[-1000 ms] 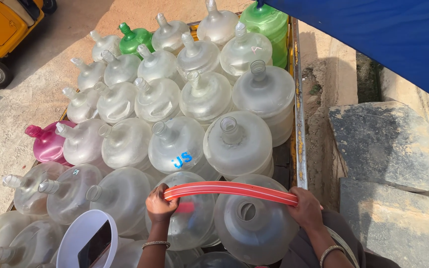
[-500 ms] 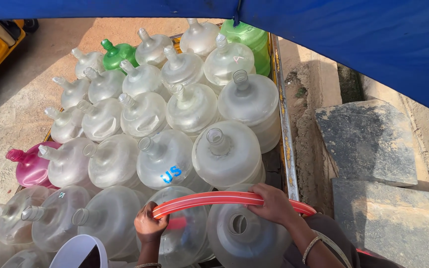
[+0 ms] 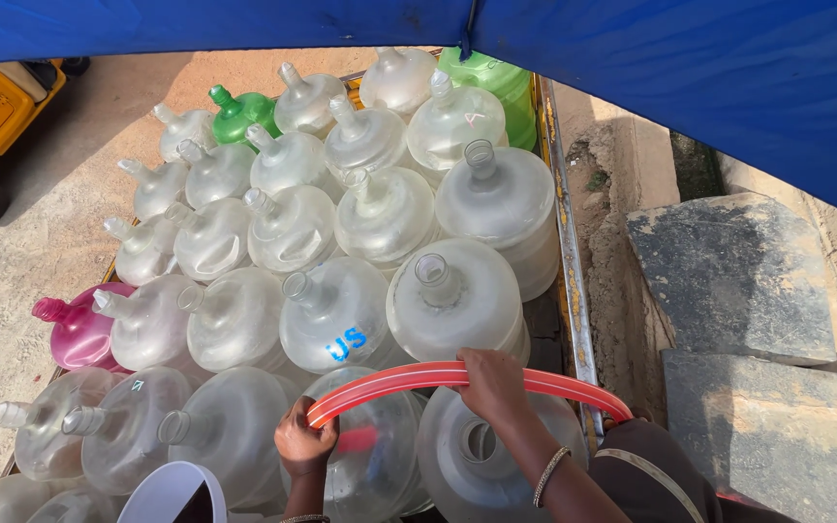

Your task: Filling large plastic water bottles with a hose on the back of a truck.

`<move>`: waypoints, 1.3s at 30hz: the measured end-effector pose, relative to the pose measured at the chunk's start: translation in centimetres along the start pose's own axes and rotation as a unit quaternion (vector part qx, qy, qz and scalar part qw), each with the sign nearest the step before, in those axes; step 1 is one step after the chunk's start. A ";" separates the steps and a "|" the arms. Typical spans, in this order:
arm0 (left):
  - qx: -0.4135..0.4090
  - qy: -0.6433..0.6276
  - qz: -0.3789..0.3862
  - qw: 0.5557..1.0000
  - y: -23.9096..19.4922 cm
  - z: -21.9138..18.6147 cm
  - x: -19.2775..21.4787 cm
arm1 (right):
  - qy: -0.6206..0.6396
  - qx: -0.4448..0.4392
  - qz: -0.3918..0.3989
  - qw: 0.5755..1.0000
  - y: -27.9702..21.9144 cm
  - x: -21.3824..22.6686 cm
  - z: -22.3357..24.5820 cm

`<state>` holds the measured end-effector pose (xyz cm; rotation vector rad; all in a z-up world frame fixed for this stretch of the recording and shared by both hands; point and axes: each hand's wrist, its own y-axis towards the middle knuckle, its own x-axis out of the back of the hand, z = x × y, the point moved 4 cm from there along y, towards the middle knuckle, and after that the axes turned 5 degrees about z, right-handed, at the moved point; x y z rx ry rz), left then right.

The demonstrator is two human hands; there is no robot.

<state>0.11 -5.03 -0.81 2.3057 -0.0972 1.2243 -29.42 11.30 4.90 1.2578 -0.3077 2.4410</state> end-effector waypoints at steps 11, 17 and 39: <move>-0.012 -0.002 0.016 1.000 0.1 -1.5 0.9 | -0.006 -0.071 -0.041 0.997 -2.3 0.0 -0.5; -0.019 0.003 0.016 1.000 0.1 -1.5 0.5 | 0.012 -0.119 0.001 0.993 -1.7 -1.0 -1.2; -0.062 -0.037 -0.014 0.997 0.0 -2.9 1.6 | 0.023 0.024 -0.204 0.978 -5.7 0.1 0.3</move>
